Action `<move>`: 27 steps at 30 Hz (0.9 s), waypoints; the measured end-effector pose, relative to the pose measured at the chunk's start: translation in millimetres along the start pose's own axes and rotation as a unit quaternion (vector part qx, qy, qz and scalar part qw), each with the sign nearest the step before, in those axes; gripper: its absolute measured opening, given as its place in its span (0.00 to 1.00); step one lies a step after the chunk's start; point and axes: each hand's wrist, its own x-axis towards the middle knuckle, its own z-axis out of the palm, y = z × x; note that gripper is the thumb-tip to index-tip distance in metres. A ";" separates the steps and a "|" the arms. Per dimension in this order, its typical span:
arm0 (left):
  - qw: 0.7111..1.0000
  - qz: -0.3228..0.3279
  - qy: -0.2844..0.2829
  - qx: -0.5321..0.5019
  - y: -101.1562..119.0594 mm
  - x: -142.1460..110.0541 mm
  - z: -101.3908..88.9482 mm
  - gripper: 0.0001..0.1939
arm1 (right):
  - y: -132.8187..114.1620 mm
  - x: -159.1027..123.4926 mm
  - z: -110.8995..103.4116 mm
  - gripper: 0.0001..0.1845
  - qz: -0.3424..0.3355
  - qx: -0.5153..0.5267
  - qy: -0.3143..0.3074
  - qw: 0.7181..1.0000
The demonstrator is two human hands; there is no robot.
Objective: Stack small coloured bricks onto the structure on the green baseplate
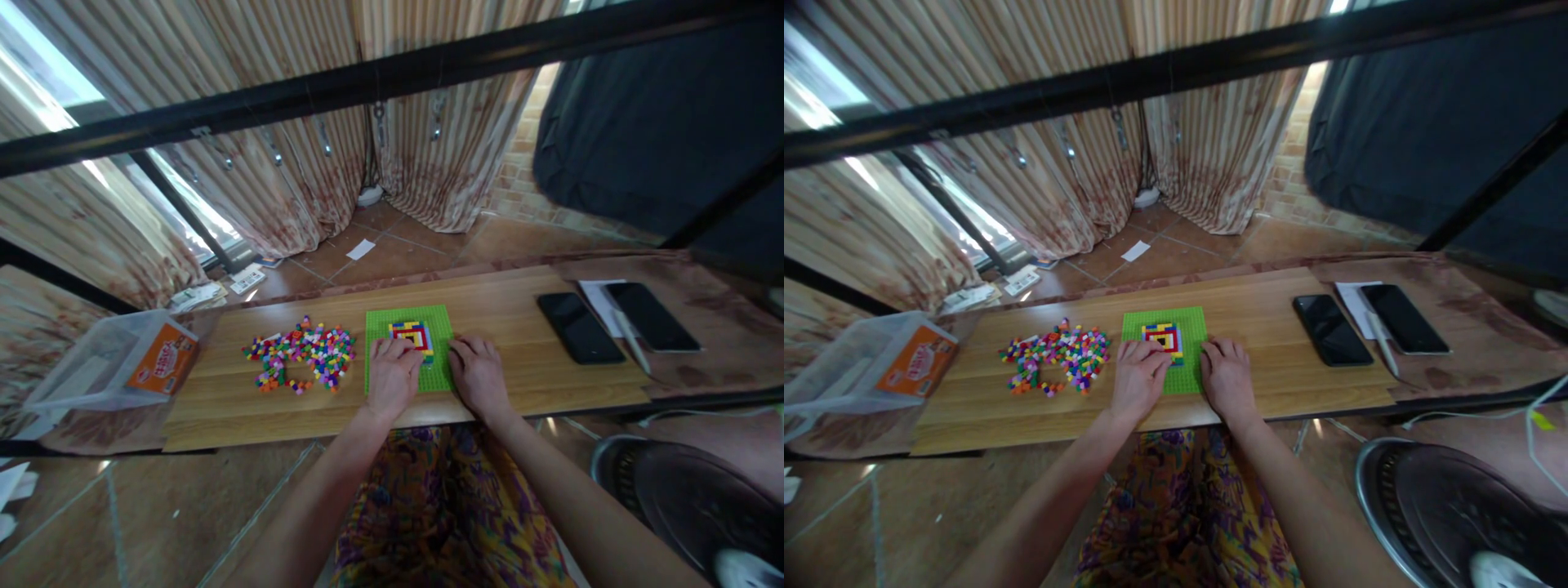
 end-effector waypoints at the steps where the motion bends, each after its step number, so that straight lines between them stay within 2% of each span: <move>1: 1.000 -0.001 0.002 -0.002 -0.2 -0.4 0.6 0.09 | -0.1 0.1 0.0 0.18 0.000 -0.001 0.000 1.000; 10: 0.997 -0.043 0.027 -0.051 -0.5 -0.4 6.8 0.08 | -0.4 0.0 0.4 0.17 -0.001 -0.008 0.004 1.000; 16: 1.000 -0.005 0.022 -0.008 -1.3 -3.7 7.1 0.08 | -1.1 -0.2 -0.8 0.17 -0.001 -0.011 0.002 1.000; 22: 0.995 0.042 0.004 0.095 4.7 -10.8 8.4 0.08 | 0.5 -1.1 -0.7 0.17 -0.007 -0.001 0.001 1.000; 27: 0.987 0.063 -0.043 0.139 7.7 -16.7 7.4 0.13 | 3.6 -2.0 2.5 0.17 -0.007 -0.001 -0.001 1.000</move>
